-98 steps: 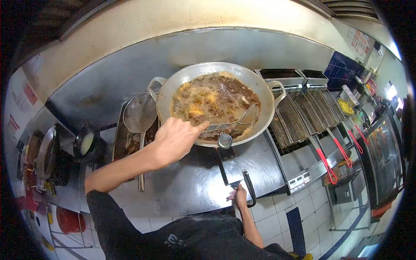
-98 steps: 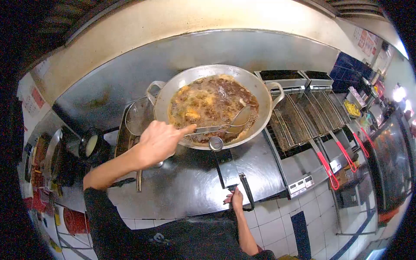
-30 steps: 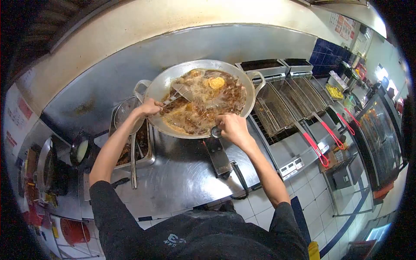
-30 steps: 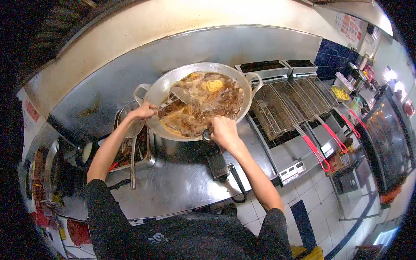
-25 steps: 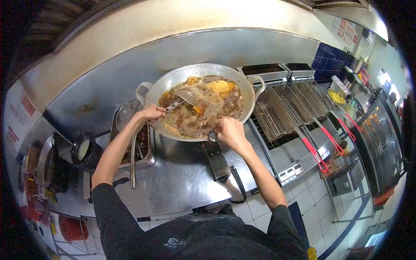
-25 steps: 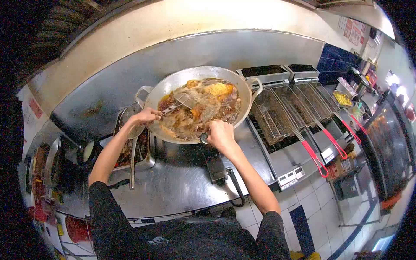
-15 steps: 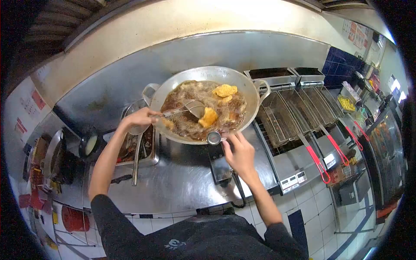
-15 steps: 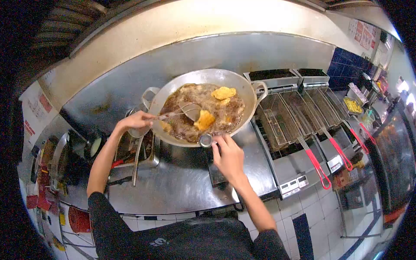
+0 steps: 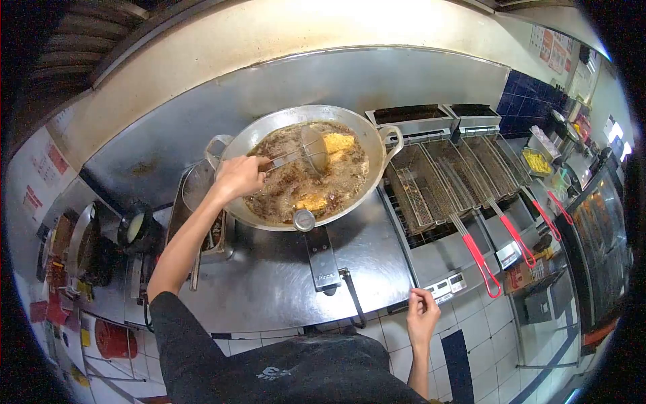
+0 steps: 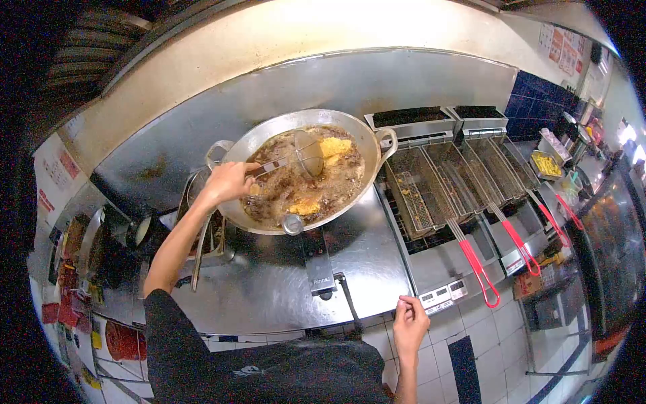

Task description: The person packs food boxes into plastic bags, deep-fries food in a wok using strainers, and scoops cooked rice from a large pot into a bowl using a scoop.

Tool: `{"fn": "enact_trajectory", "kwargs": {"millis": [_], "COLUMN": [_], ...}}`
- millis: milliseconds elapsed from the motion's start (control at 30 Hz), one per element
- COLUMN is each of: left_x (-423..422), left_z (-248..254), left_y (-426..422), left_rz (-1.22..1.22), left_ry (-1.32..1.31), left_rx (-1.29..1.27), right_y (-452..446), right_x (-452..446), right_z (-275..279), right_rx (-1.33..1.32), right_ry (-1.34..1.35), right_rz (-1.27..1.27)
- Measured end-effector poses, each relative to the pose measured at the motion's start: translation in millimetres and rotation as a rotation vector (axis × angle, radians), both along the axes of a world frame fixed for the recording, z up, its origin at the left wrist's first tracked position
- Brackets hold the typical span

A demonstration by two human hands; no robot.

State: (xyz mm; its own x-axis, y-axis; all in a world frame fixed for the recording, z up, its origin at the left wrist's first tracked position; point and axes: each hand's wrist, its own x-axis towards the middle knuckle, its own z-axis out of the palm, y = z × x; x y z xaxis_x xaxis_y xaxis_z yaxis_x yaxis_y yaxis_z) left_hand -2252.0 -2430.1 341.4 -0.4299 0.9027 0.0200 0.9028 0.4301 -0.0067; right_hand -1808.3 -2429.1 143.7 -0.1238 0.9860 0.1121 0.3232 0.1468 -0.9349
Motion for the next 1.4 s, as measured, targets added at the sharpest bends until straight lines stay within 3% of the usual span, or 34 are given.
{"fn": "enact_trajectory", "kwargs": {"millis": [100, 200, 300, 400, 533, 733, 800, 867, 900, 1067, 1167, 1200, 1267, 1400], "left_x": [-10, -24, -14, -7, -3, -35, -41, -43, -38, -74, -68, -75, -92, -55], "left_z": [-16, -49, -64, -70, -63, -109, -111, -104, -92, -92, -50, -45, -42, 14], "left_y": [24, 23, 15, 3, -5, 42, 44, 50, 48, 17, -5, -13, -37, -66], "left_rz": [0.028, 0.016, -0.012, -0.063, -0.227, -0.161, -0.171, -0.079, 0.022, 0.139, 0.299, 0.301, 0.071, 0.049], "left_ry": [-0.035, -0.089, 0.161, 0.252, 0.315, 0.451, 0.508, 0.471, 0.317, -0.02, -0.308, -0.309, -0.269, -0.153], "left_rx": [0.02, 0.055, 0.092, 0.03, 0.058, 0.02, 0.112, -0.021, -0.095, 0.018, -0.217, -0.209, -0.098, -0.067], "right_y": [13, 20, 27, 30, 34, 40, 41, 41, 40, 46, 49, 48, 47, 40], "right_x": [17, 19, -2, -14, -3, -21, -26, -26, -21, 21, 51, 62, 82, 102], "right_z": [-8, -9, 3, 14, 7, 15, 23, 28, 26, 1, -28, -39, -63, -71], "right_rx": [0.049, 0.043, 0.036, 0.004, 0.025, 0.024, 0.04, 0.046, 0.042, 0.037, 0.062, 0.07, 0.046, -0.131], "right_ry": [0.124, 0.171, 0.12, 0.21, 0.221, 0.256, 0.193, 0.186, 0.181, 0.198, 0.202, 0.204, 0.23, 0.212], "right_rz": [-0.125, -0.077, 0.003, 0.127, 0.06, 0.136, 0.16, 0.186, 0.175, 0.041, -0.03, -0.026, -0.117, -0.195]}}
